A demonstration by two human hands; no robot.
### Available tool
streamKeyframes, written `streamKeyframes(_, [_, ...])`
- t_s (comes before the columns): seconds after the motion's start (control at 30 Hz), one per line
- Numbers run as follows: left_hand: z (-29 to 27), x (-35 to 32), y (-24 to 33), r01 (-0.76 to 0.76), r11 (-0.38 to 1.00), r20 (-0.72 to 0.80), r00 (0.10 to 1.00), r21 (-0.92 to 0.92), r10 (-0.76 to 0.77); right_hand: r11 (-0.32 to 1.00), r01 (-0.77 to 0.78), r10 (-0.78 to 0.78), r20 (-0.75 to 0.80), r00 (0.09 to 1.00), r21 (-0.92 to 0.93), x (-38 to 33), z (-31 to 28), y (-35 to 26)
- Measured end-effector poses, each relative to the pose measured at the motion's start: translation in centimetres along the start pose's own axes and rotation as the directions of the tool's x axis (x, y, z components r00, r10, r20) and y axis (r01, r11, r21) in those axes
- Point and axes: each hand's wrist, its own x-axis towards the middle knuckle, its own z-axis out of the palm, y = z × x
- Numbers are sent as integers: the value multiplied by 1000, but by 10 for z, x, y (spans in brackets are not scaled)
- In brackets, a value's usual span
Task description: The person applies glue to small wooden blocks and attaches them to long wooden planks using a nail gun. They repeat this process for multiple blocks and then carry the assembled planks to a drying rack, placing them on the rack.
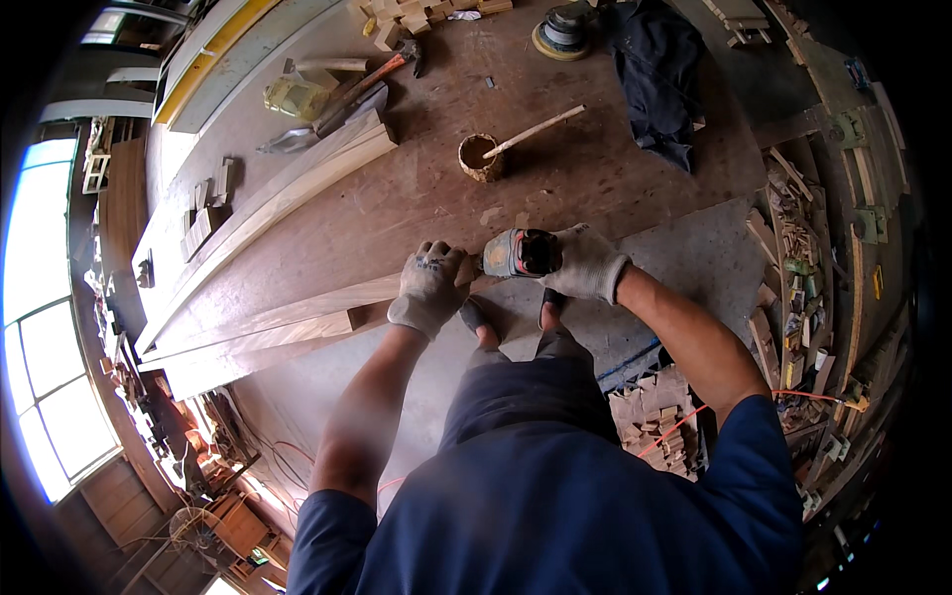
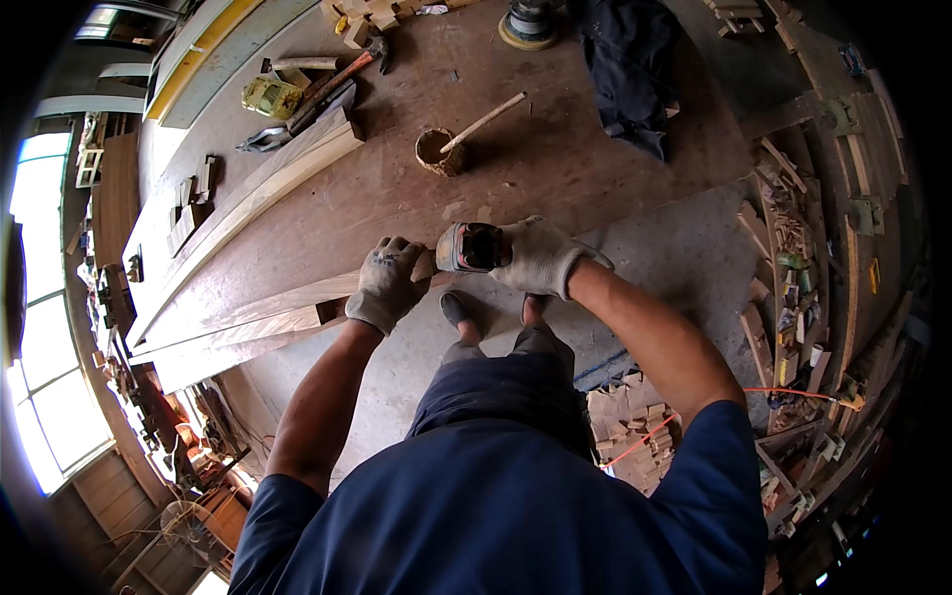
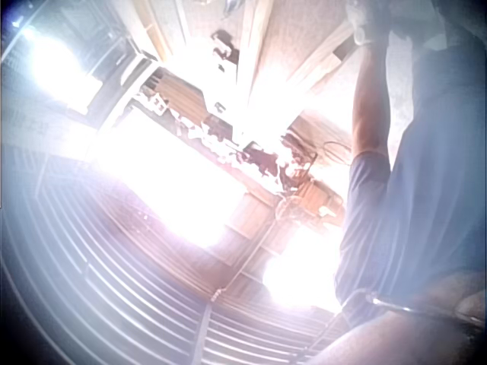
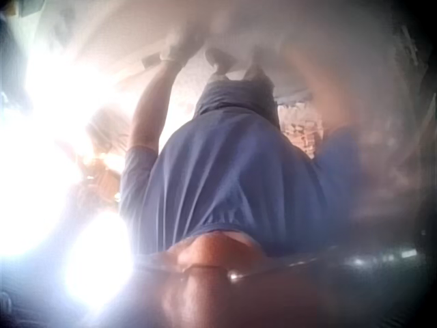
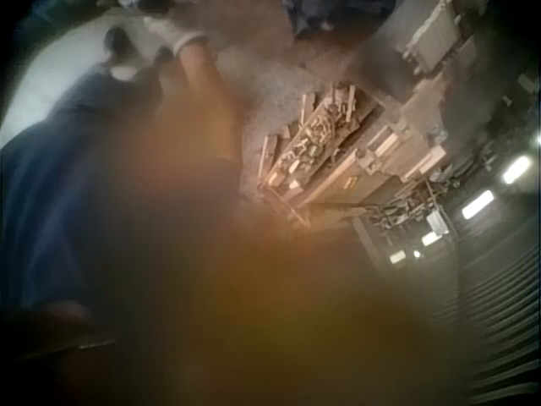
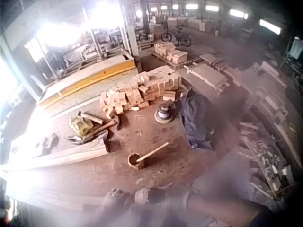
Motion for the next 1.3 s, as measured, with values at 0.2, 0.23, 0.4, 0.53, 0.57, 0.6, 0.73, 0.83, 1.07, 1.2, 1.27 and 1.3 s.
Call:
streamKeyframes(0.2, [-2, 1, 2, 3, 1000, 0, 1000, -6, -3, 998, -26, 29, -40, 999, 60, -9, -16, -11])
streamKeyframes(0.23, [-2, 1, 2, 3, 1000, 3, 1000, -4, -3, 998, -27, 30, -46, 998, 62, -10, -15, -8])
streamKeyframes(0.4, [-2, -1, 2, 9, 1000, -5, 1000, 9, -9, 996, -11, 20, -106, 994, 91, -21, -21, -10])
streamKeyframes(0.53, [-11, -4, 6, 38, 998, 55, 998, 54, -41, 995, -19, 32, -122, 992, 103, -26, -30, -16])
streamKeyframes(0.57, [-13, -5, 8, 43, 998, 64, 997, 55, -46, 991, -33, 48, -122, 991, 128, -27, -32, -21])
streamKeyframes(0.6, [-14, -7, 9, 47, 997, 74, 996, 58, -51, 990, -34, 51, -119, 992, 139, -26, -36, -26])
streamKeyframes(0.73, [-9, -8, 11, 35, 984, 38, 998, 173, -42, 988, -61, 79, -124, 989, 139, -19, -51, -56])
streamKeyframes(0.83, [1, -8, 8, -4, 959, 1, 1000, 283, 4, 990, -86, 97, -107, 990, 109, -12, -55, -73])
streamKeyframes(1.07, [-1, -12, 28, -2, 965, 39, 999, 261, -9, 985, -28, 47, -105, 993, 171, 21, -68, -127])
streamKeyframes(1.2, [-1, -5, 27, 32, 989, 140, 989, 147, -53, 988, -82, 84, -12, 996, 130, 47, -76, -167])
streamKeyframes(1.27, [2, -4, 27, 56, 985, 123, 989, 165, -77, 985, -127, 121, 59, 991, 117, 60, -75, -177])
streamKeyframes(1.3, [6, -3, 27, 68, 987, 102, 991, 147, -83, 980, -139, 127, 93, 988, 140, 66, -74, -179])
